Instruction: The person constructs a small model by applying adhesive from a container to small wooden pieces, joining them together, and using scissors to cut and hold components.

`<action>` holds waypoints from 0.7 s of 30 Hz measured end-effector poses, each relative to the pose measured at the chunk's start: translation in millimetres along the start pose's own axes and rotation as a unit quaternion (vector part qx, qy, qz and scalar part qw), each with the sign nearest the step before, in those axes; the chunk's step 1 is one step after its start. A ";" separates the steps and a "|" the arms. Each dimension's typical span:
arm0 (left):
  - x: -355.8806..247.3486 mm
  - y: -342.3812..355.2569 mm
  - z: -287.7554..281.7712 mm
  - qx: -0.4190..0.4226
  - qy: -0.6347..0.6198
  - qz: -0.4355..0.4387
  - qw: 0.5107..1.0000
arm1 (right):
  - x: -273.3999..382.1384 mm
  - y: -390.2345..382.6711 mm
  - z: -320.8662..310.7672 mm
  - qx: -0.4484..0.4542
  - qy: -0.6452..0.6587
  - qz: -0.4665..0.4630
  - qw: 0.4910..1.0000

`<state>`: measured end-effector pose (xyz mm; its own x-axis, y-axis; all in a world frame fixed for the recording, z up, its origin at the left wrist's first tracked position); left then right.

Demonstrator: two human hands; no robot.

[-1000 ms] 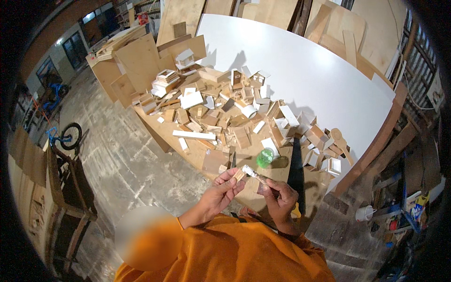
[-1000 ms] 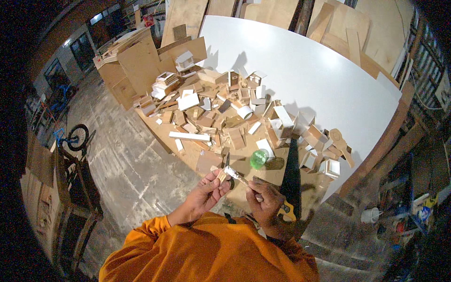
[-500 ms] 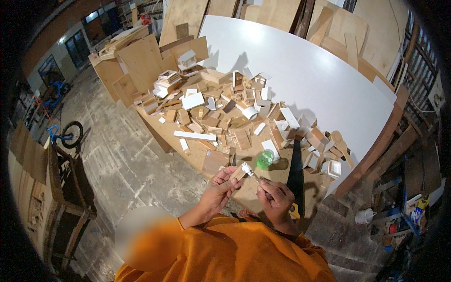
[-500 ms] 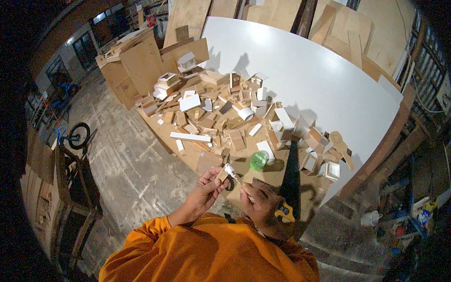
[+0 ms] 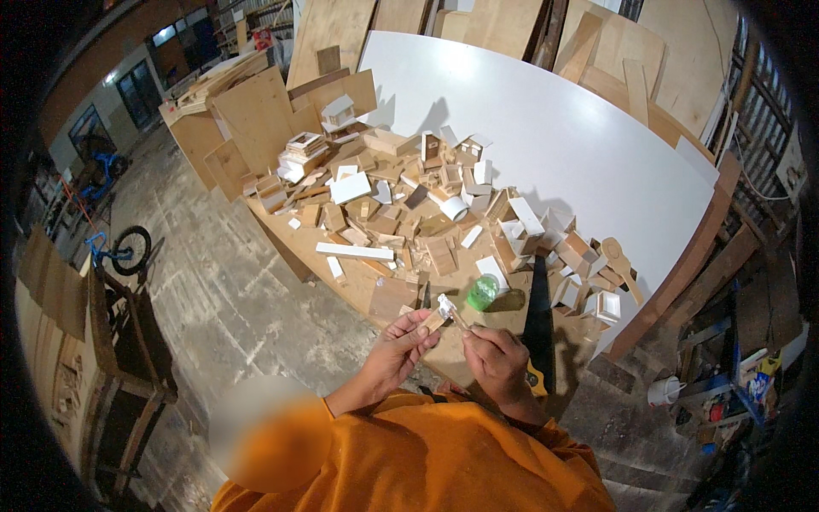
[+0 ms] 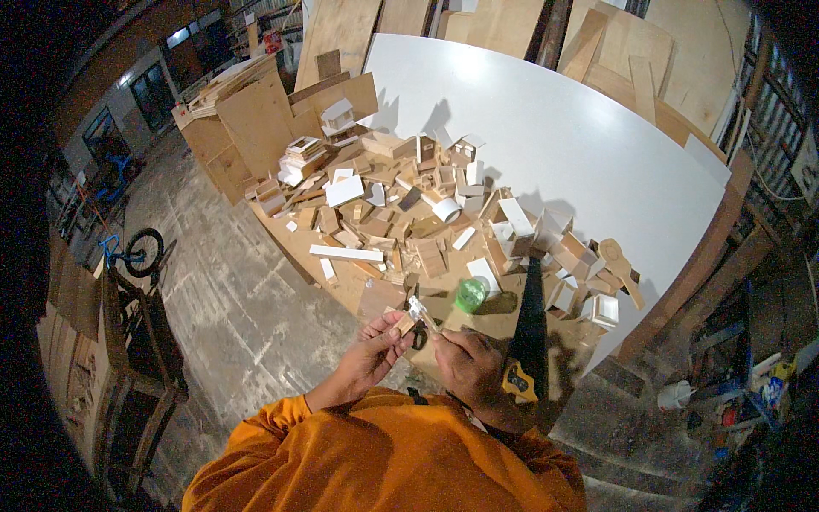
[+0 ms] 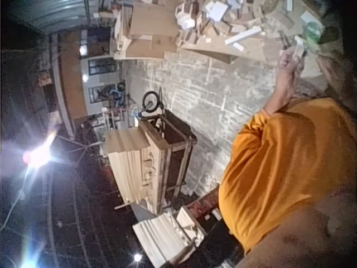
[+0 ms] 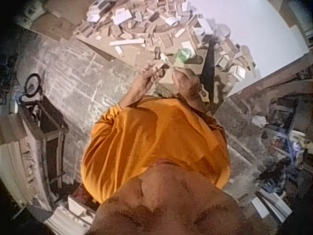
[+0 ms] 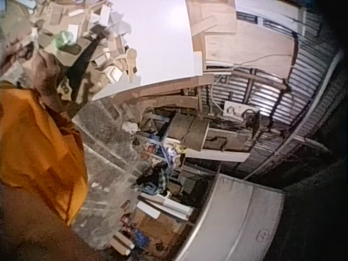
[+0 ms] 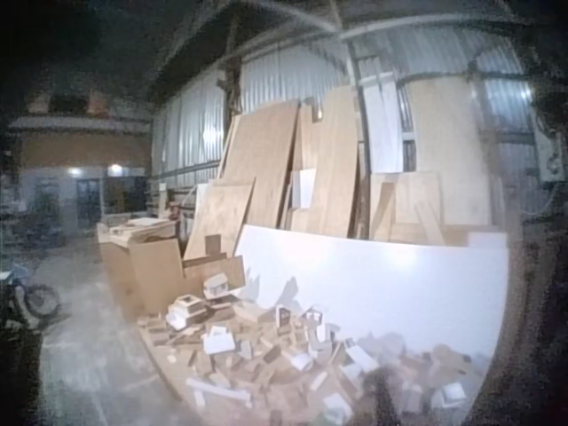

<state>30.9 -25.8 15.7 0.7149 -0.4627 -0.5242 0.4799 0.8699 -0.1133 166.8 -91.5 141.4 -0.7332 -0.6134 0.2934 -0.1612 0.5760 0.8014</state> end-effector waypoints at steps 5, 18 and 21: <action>-1.2 -0.9 -3.6 0.006 -0.045 -0.005 0.999 | -18.6 -0.9 1.5 -0.004 0.045 0.071 0.996; -9.7 -1.4 -1.9 0.040 -0.074 0.003 0.996 | -36.0 -17.4 17.9 0.019 0.224 0.235 0.946; -8.6 -1.0 -4.6 0.045 -0.095 0.001 0.994 | -34.5 -15.5 15.3 0.010 0.199 0.211 0.957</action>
<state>22.0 -21.9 16.4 0.7946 -0.4926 -0.3548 0.5159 0.8560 -0.0330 184.6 -71.0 110.9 -0.4264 -0.4787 0.7675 0.0785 0.8257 0.5586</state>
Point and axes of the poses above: each hand's wrist, its own y-axis towards the middle knuckle, its own z-axis out of the palm, x = y × z, the point moved 9 cm from there along y, towards the middle knuckle, and after that the axes turned 3 degrees about -y, right-handed, at the moved point
